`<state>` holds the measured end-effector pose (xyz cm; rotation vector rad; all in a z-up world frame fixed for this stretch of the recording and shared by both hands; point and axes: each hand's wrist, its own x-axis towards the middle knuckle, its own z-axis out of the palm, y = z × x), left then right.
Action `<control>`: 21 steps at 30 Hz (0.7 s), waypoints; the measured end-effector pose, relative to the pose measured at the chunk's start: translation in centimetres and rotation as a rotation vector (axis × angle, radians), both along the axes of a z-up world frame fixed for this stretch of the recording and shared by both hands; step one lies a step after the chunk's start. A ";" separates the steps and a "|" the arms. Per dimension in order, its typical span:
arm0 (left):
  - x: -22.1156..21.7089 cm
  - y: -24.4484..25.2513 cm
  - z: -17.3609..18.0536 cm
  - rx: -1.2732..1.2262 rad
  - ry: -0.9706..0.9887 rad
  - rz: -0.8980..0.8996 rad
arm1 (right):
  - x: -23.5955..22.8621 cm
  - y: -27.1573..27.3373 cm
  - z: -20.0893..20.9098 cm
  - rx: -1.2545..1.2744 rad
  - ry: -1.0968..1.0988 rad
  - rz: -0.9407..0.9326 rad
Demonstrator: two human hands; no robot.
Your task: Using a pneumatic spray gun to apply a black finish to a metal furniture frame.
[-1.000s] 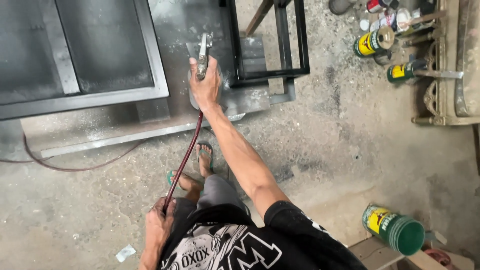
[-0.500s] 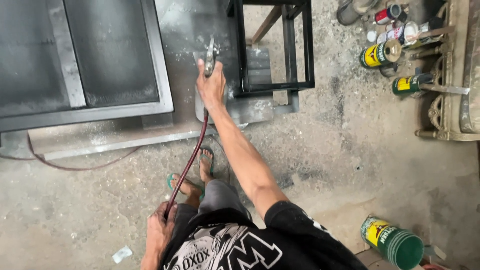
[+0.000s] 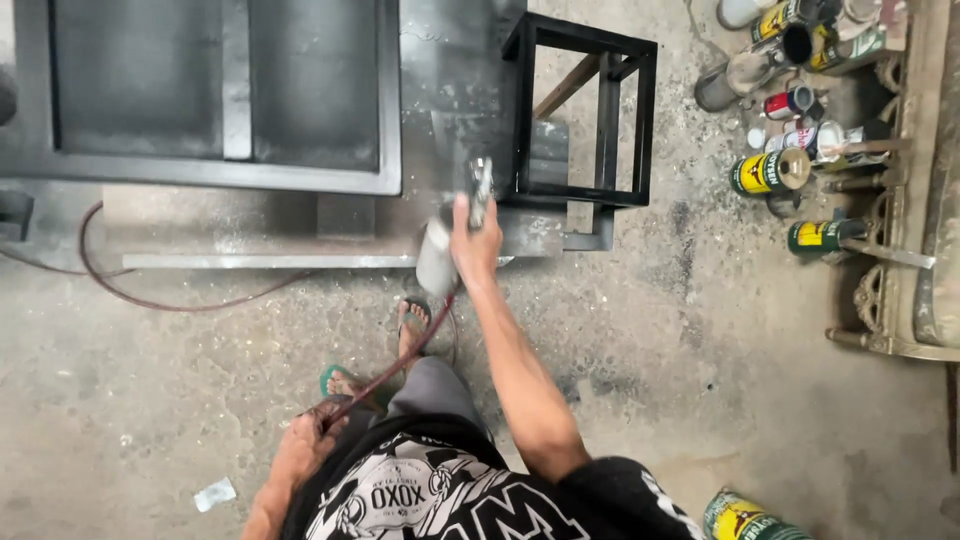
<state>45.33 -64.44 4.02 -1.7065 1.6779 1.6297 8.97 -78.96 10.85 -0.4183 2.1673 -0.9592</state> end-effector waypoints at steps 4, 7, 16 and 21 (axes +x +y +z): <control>3.5 2.9 -2.6 0.002 0.025 -0.149 | 2.0 8.2 -0.1 -0.108 -0.226 -0.145; 5.8 5.6 -1.0 -0.042 0.204 -0.345 | 3.1 15.6 -0.1 -0.270 -0.133 0.037; -1.5 11.5 3.7 -0.238 0.429 -0.290 | -3.6 22.3 5.0 -0.756 -0.339 0.348; -10.3 15.6 1.2 -0.290 0.241 -0.219 | -13.0 21.7 -2.3 -0.884 -0.625 0.465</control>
